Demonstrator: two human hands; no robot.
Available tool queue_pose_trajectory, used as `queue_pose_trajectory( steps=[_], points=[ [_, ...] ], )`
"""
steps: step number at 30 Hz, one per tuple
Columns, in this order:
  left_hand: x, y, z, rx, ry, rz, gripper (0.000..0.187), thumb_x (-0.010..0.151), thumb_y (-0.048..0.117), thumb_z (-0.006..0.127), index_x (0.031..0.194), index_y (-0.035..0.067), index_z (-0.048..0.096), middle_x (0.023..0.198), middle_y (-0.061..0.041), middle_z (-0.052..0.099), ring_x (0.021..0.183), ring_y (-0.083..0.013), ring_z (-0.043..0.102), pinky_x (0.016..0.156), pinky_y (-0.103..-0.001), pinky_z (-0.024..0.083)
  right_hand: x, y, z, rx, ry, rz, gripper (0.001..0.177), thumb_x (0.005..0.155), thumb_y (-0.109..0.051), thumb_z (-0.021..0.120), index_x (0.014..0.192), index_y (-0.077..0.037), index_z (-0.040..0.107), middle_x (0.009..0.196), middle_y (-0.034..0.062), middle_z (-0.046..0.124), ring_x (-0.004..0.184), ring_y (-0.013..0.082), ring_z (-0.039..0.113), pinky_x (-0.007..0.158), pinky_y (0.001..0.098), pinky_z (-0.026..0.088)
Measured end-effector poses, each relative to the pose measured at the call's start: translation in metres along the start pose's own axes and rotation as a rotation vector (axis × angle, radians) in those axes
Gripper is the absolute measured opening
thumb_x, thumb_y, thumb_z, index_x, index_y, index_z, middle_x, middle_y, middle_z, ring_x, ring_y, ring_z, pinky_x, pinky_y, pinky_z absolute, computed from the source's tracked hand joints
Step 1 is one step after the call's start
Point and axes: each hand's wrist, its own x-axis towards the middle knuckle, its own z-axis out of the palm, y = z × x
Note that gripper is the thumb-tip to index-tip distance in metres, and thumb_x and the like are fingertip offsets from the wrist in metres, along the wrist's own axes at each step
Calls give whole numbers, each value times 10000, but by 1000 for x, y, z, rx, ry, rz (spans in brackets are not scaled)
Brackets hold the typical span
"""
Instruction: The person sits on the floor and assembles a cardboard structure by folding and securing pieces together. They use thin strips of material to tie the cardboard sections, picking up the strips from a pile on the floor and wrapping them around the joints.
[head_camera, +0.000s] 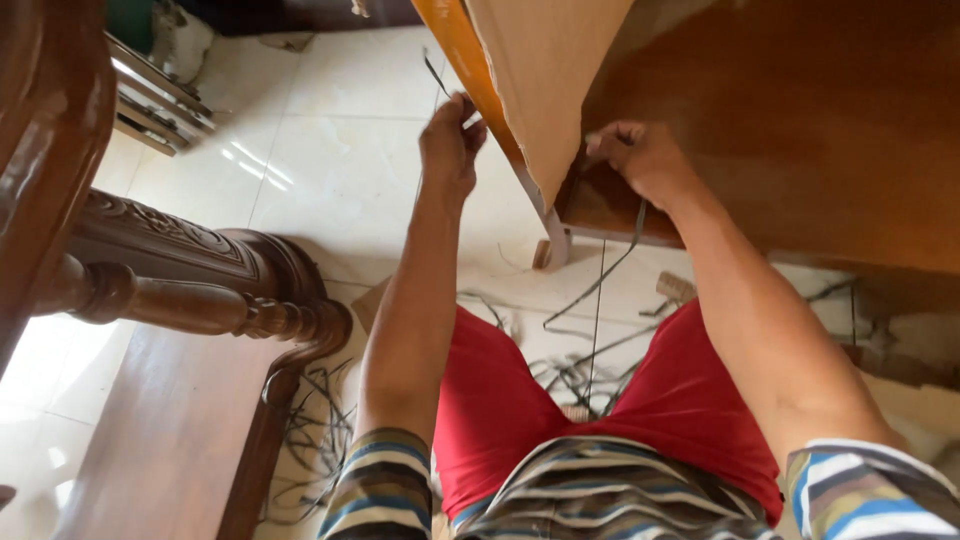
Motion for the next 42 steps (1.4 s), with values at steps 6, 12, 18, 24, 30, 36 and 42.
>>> queue_pose_trajectory(
  steps=[6, 12, 18, 24, 30, 36, 42],
  points=[
    [25, 26, -21, -12, -1, -43, 273, 1012, 303, 590, 1155, 106, 714, 1071, -69, 737, 826, -202, 712, 800, -308, 634, -2, 8, -12, 177, 79, 116, 226, 1054, -252, 635, 1061, -48, 731, 635, -4, 506, 530, 67, 452, 505, 215, 379],
    [-21, 109, -4, 29, 53, -75, 236, 1037, 183, 540, 1174, 84, 705, 1048, -95, 728, 826, -211, 701, 779, -327, 623, -32, -41, -46, 369, 27, 346, 244, 1064, -222, 588, 980, -22, 700, 602, -30, 395, 485, 73, 423, 469, 227, 370],
    [-82, 221, 44, 207, 22, 23, 241, 1006, 365, 613, 1032, 163, 742, 982, -1, 778, 867, -117, 697, 804, -274, 569, -52, -139, -75, 365, 60, 406, 245, 1086, -237, 583, 993, -39, 693, 618, -43, 404, 499, 59, 453, 473, 209, 381],
    [-106, 254, 70, 409, -110, 88, 205, 966, 371, 684, 964, 193, 785, 917, 25, 755, 854, -88, 648, 768, -230, 552, -71, -225, -80, 206, 78, 374, 197, 1081, -160, 561, 1014, -45, 706, 591, -1, 467, 501, 97, 519, 469, 230, 437],
    [-123, 271, 83, 907, -240, 67, 202, 976, 398, 653, 1040, 256, 782, 895, -85, 776, 905, -296, 737, 840, -435, 591, -61, -291, -48, -23, 77, 422, 307, 1076, -294, 544, 1157, -62, 728, 909, 108, 669, 847, 247, 655, 704, 403, 540],
    [-85, 231, 76, 1180, -229, -22, 252, 957, 499, 605, 1010, 316, 770, 865, -75, 774, 919, -346, 756, 873, -476, 603, -22, -340, -12, -28, 102, 529, 707, 947, -728, 636, 1101, -41, 703, 793, 113, 607, 725, 229, 635, 585, 361, 516],
    [-110, 260, 83, 1024, -269, -94, 189, 948, 402, 653, 1015, 286, 787, 849, -31, 789, 916, -298, 761, 883, -461, 591, -10, -370, 5, -191, 30, 569, 692, 875, -656, 749, 1152, -29, 646, 1108, 231, 690, 1113, 414, 676, 890, 507, 546]
  ],
)
